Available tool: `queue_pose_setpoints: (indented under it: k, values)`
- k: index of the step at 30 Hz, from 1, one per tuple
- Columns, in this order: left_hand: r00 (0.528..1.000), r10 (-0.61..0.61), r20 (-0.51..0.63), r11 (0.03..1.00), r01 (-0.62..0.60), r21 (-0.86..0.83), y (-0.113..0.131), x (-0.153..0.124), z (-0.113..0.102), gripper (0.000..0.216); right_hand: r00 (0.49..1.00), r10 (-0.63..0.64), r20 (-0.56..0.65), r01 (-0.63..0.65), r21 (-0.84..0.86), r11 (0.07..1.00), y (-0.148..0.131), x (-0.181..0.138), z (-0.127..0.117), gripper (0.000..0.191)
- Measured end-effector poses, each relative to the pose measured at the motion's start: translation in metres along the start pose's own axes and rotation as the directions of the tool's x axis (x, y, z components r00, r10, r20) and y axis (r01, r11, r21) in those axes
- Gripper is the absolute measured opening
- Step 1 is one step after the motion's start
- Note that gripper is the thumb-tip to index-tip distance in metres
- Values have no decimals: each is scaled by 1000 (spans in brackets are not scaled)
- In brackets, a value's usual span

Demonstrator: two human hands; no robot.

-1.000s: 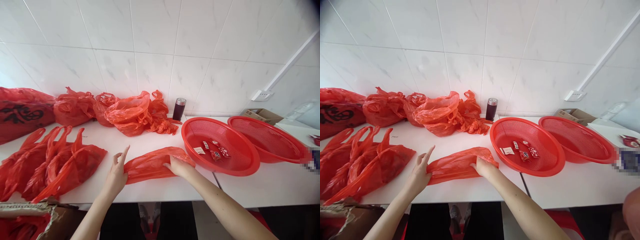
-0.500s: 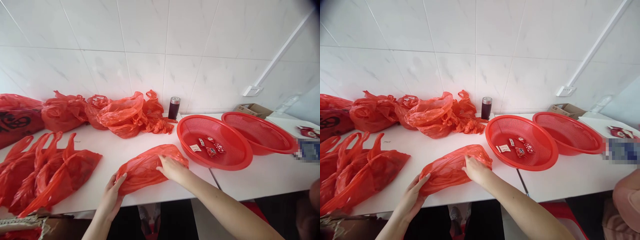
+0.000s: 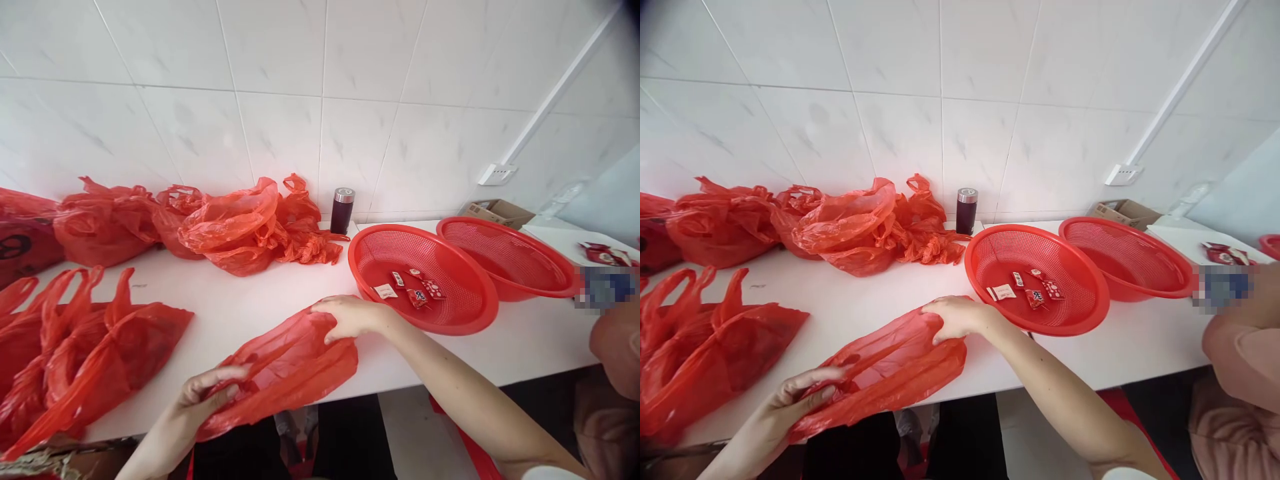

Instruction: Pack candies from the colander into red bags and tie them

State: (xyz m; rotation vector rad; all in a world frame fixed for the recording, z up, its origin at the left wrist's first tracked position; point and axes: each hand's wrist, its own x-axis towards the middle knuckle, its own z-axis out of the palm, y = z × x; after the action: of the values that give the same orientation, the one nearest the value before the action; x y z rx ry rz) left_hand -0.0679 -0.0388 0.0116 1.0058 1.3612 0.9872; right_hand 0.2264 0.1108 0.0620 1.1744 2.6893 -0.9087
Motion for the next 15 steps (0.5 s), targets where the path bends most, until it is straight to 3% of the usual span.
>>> queue_pose_setpoints:
  k: [4,6,8,10,13,15]
  values:
    - [997,38,-65,997,-33,69,-2,8,-3,67,990,-125,68,97,317,943,-5,-19,-7,65]
    - [994,88,-61,989,-80,122,-2,9,-3,72,981,-187,-57,191,485,853,-2,-35,-28,54]
    - [992,121,-39,981,-113,156,1,10,-1,76,958,-101,-268,222,470,854,12,-47,-53,44]
    - [991,126,-52,979,-115,168,7,11,5,78,923,63,-379,61,306,950,37,-52,-71,42]
    - [985,133,-113,982,-116,147,20,11,23,73,923,316,-217,-324,-1,946,76,-49,-70,56]
    - [973,161,-165,983,-143,114,29,10,38,67,901,415,-126,-433,-184,883,91,-44,-57,59]
